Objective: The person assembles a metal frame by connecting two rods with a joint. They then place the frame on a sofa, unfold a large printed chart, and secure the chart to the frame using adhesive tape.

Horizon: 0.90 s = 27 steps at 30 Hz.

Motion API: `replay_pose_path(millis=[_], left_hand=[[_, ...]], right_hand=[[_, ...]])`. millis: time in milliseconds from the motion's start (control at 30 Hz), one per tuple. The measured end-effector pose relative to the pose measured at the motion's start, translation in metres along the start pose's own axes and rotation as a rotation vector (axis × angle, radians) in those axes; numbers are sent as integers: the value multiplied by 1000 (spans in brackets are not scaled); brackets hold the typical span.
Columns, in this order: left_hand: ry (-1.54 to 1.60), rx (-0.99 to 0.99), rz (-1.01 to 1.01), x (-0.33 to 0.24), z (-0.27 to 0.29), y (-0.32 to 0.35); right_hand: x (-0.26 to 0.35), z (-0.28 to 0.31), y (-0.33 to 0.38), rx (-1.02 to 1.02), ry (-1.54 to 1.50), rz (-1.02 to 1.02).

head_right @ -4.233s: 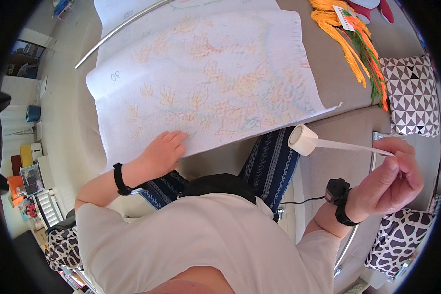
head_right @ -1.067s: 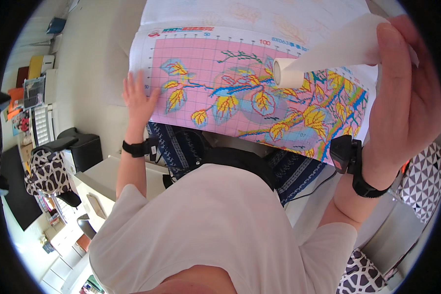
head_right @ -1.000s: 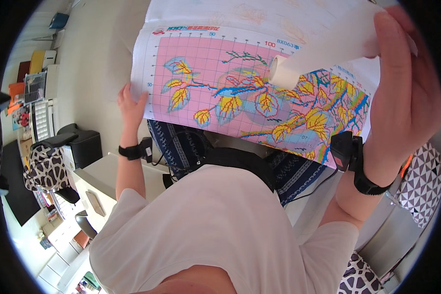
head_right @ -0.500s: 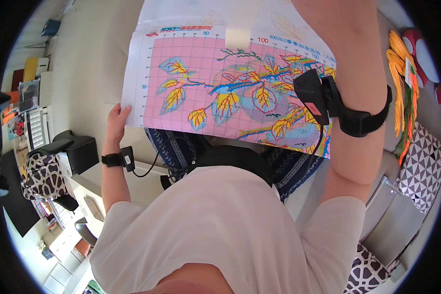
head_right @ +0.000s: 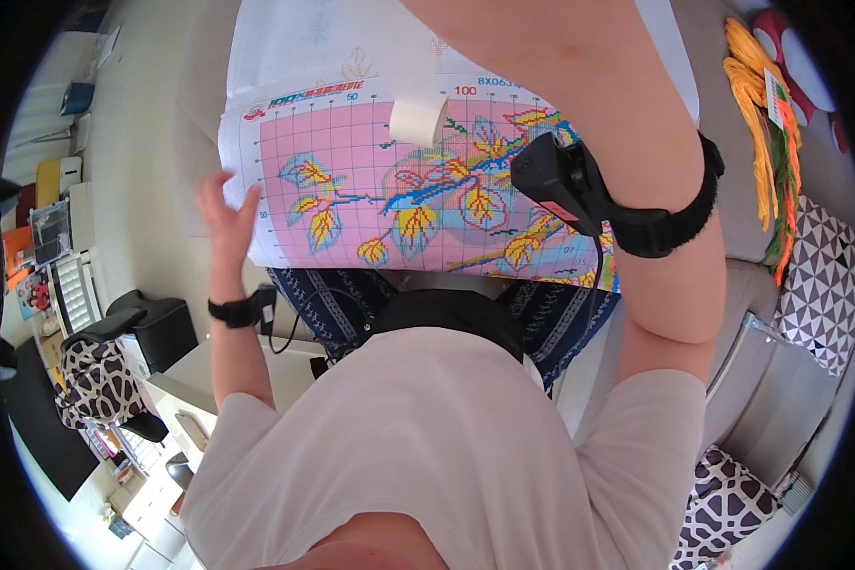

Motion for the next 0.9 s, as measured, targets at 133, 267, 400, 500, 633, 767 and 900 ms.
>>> replay_pose_path(millis=[133, 267, 400, 500, 633, 767, 900], left_hand=[[724, 119, -416, -125, -58, -57], [753, 129, -533, -186, -73, -100], [869, 104, -655, -213, -62, -121], [1385, 127, -556, -225, -63, -141], [1509, 529, -271, -277, -126, -152], [1435, 681, -35, -331, -193, -135], [1420, 702, -121, -358, -217, -96]], right_hand=[[10, 9, -2, -20, -61, 10], [6, 28, -5, -94, 79, 3], [-28, 99, 26, -284, 108, -259], [-89, 179, 79, -475, 28, -723], [-177, 187, 216, -381, -219, -1136], [-229, 209, 314, -636, -304, -1330], [-238, 205, 360, -757, -296, -1402]])
Point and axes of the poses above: each hand's wrist, its own y-axis away from the middle knuckle, its own z-axis out of the back of the hand, x = y × z, the point moved 7 cm from there along -y, towards the middle knuckle, and after that the axes turned 14 degrees about -z, right-handed, at the moved point
